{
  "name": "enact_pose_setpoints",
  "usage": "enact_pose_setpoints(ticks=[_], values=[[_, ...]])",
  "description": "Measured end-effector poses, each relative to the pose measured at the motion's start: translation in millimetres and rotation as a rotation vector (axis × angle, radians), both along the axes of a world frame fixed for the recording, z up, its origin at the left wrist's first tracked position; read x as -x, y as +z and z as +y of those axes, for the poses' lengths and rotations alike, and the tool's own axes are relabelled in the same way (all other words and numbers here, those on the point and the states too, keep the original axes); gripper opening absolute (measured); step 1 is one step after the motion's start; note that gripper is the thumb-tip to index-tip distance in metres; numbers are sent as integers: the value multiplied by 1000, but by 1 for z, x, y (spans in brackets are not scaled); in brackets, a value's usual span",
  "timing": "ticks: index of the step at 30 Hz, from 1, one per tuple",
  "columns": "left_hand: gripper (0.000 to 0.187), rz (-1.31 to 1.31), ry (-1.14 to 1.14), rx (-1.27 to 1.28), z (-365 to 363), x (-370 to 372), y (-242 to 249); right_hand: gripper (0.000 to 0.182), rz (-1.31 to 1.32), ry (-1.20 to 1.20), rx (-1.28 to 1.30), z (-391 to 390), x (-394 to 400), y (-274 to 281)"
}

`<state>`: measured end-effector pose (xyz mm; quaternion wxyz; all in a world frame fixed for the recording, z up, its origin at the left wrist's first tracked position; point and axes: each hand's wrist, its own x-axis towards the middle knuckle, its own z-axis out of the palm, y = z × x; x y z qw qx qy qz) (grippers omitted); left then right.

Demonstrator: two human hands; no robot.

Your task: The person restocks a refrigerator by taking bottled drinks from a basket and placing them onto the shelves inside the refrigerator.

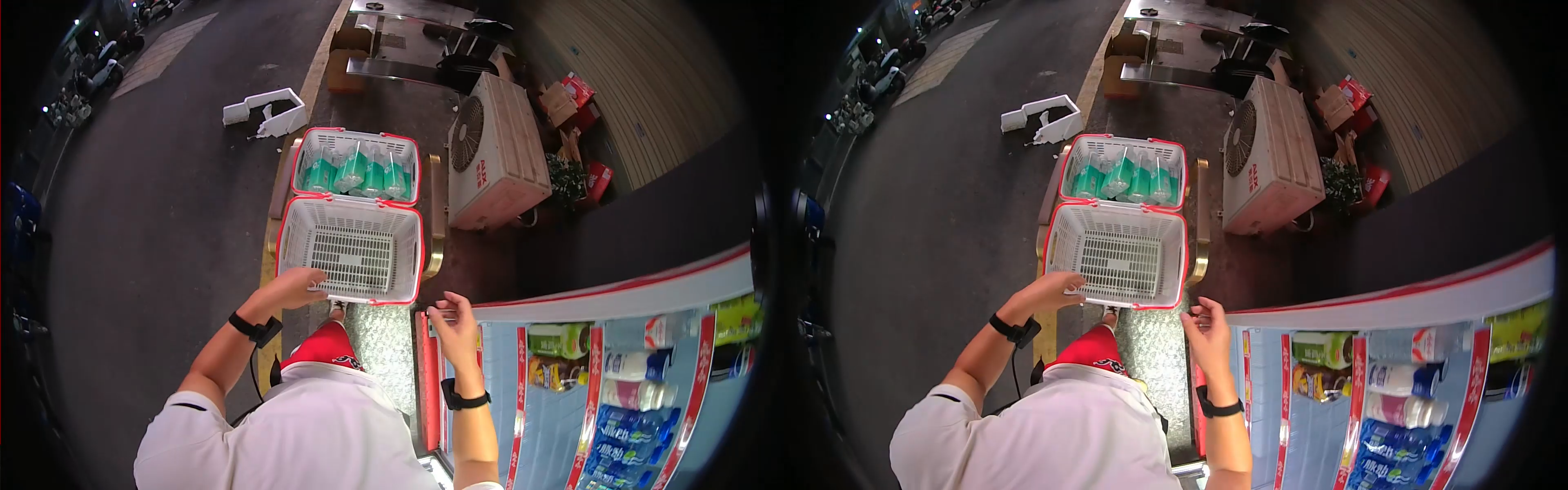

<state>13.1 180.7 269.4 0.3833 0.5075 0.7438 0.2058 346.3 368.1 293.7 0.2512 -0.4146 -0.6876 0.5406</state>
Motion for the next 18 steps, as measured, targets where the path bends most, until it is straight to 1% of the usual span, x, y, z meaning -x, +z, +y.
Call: enact_pose_setpoints(ticks=[1,2,3,4,5,7,8,10,12,13,14,15,16,17,18], values=[[38,-11,8,-3,-2,8,-10,56,2,40,52,9,18,-10],[40,-77,114,-42,-3,16,-23,65,-41,83,48,24,34,-32],[42,-145,218,-77,-2,23,-32,69,-66,106,75,39,52,-51],[42,-154,223,-81,2,32,-33,73,-88,126,101,54,74,-64],[44,-137,231,-52,5,43,-34,73,-97,129,98,71,96,-77],[47,-108,248,-21,12,62,-44,80,-246,188,100,105,143,-96],[47,-125,260,-15,13,71,-50,80,-264,199,104,123,165,-106],[49,55,262,-77,11,91,-60,81,-393,175,23,157,214,-129],[50,43,275,-39,6,115,-71,82,-529,172,-184,189,252,-152],[52,6,391,-22,2,124,-73,80,-506,133,-211,205,263,-179],[54,-28,503,-8,0,134,-76,79,-564,84,-172,208,275,-173],[59,-17,588,37,-4,146,-90,79,-589,47,-136,210,281,-170],[59,-32,579,54,-8,153,-101,78,-616,11,-103,209,279,-172],[60,62,566,197,-12,160,-111,78,-672,25,-146,205,273,-176],[62,161,554,334,-14,169,-121,78,-720,44,-197,201,259,-195]])
